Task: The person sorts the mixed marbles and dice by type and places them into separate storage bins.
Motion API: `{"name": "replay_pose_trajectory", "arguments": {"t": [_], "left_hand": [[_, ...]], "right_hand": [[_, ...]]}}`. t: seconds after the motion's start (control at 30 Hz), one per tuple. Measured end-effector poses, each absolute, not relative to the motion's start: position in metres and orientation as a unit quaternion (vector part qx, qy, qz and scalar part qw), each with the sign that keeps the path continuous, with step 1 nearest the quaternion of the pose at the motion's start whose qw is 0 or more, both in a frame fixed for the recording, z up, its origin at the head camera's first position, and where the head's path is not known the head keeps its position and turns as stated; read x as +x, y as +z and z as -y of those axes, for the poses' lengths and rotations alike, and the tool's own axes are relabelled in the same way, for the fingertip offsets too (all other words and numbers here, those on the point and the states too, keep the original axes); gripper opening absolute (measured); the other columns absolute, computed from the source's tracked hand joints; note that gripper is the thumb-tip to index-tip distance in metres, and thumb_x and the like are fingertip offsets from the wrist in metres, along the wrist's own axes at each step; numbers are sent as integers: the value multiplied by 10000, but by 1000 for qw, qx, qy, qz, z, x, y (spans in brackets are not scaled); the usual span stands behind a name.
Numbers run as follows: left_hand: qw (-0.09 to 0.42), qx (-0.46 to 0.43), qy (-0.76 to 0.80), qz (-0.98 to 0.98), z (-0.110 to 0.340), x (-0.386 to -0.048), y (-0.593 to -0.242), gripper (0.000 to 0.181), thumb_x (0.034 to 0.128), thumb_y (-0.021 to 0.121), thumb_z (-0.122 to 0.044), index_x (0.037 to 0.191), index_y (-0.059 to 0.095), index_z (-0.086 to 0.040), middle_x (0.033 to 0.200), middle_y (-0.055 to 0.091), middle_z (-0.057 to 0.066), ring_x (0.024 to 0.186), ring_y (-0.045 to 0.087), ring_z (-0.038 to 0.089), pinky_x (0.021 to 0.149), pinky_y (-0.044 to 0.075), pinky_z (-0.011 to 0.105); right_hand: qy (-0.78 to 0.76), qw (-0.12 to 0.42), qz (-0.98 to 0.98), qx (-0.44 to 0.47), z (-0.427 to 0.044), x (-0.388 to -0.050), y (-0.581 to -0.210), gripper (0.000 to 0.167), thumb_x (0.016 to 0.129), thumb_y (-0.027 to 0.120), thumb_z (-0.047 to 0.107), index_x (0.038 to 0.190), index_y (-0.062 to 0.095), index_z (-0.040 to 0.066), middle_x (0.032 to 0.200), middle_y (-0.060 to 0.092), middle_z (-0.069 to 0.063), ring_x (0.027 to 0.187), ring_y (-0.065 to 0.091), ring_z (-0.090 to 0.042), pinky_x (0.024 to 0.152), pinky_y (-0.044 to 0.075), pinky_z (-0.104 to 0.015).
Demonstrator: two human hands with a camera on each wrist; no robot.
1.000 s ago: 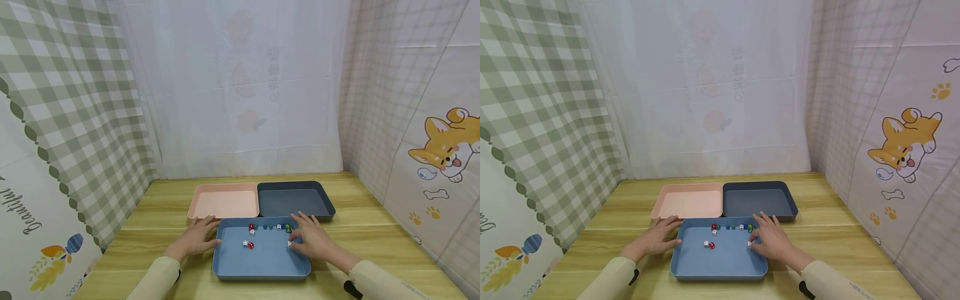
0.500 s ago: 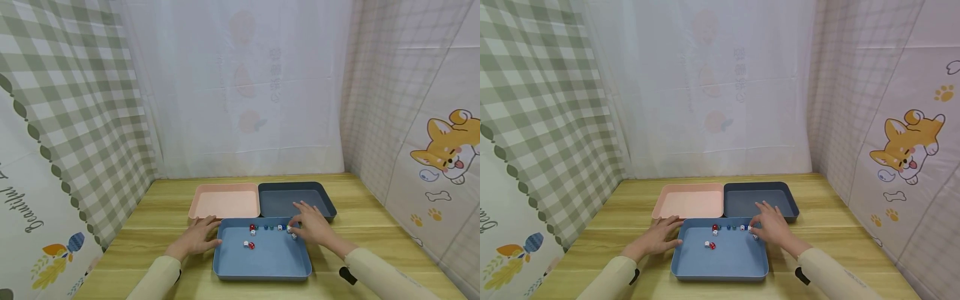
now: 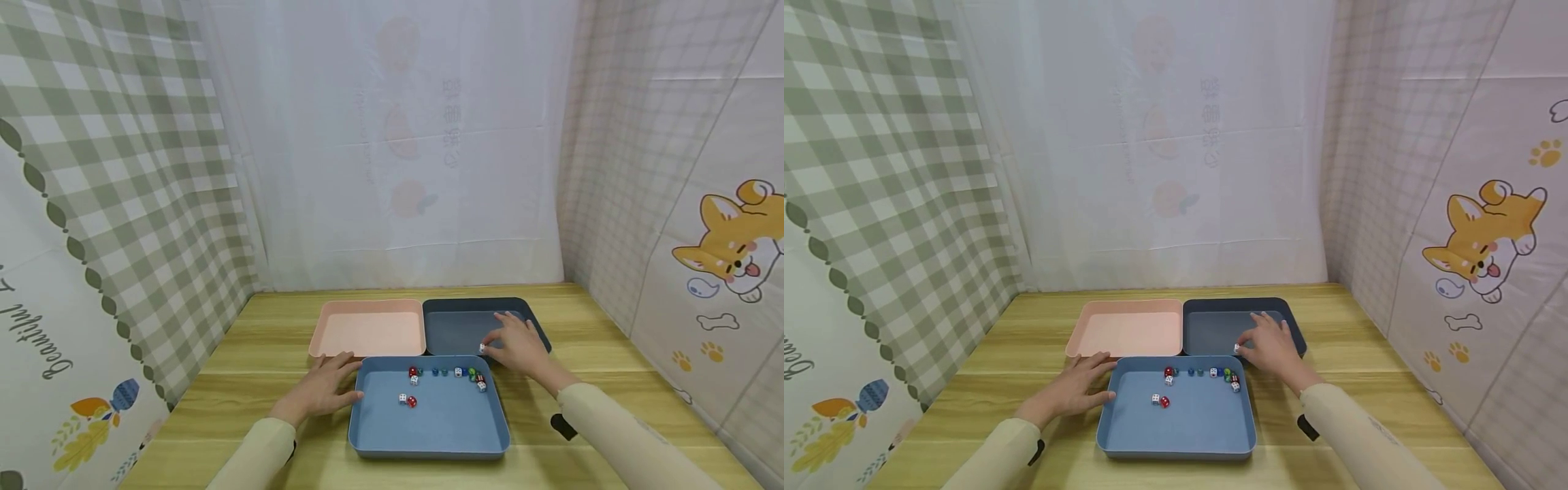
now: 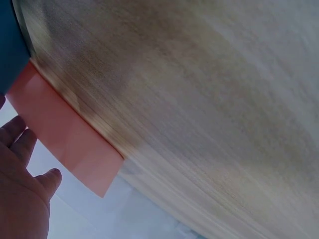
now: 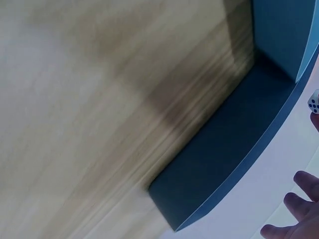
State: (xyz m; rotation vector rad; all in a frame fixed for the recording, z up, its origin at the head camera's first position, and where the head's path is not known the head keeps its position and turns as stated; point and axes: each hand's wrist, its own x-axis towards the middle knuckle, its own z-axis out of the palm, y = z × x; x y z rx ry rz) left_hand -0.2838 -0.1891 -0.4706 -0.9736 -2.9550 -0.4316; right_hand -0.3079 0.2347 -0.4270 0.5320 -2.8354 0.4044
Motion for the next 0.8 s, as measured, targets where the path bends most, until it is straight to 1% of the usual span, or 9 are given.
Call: {"name": "replay_pose_trajectory", "arguments": {"t": [0.23,0.47,0.63,0.8], "left_hand": [[7,-317,-139,938,188,-283,-470,687,973,545,-523,1466,475,-50,1529,367,223,1418,333,398,1109,179,675],[10,-315,-141,938,188,-284,-470,692,971,545,-532,1464,478,-51,1530,368,221,1415,340,395,1110,179,673],[3,-313,-142,939,188,-283,-469,705,970,536,-549,1468,472,-54,1534,358,224,1417,336,395,1113,173,671],[-1,-310,-140,940,188,-283,-468,697,976,536,-540,1477,462,-61,1543,346,223,1426,321,387,1119,159,668]], "right_hand": [[119,110,974,161,-250,-328,-430,99,884,755,248,937,798,176,1416,476,-303,1364,327,-519,1007,172,-795],[121,89,980,133,-255,-348,-438,130,900,736,241,977,794,154,1415,470,-312,1370,304,-528,1016,136,-796],[120,88,981,125,-252,-355,-444,134,891,743,228,965,795,130,1408,475,-317,1364,311,-534,1021,137,-794],[114,85,983,116,-247,-357,-448,138,899,735,239,975,792,139,1397,489,-310,1359,316,-535,1031,146,-783]]}}
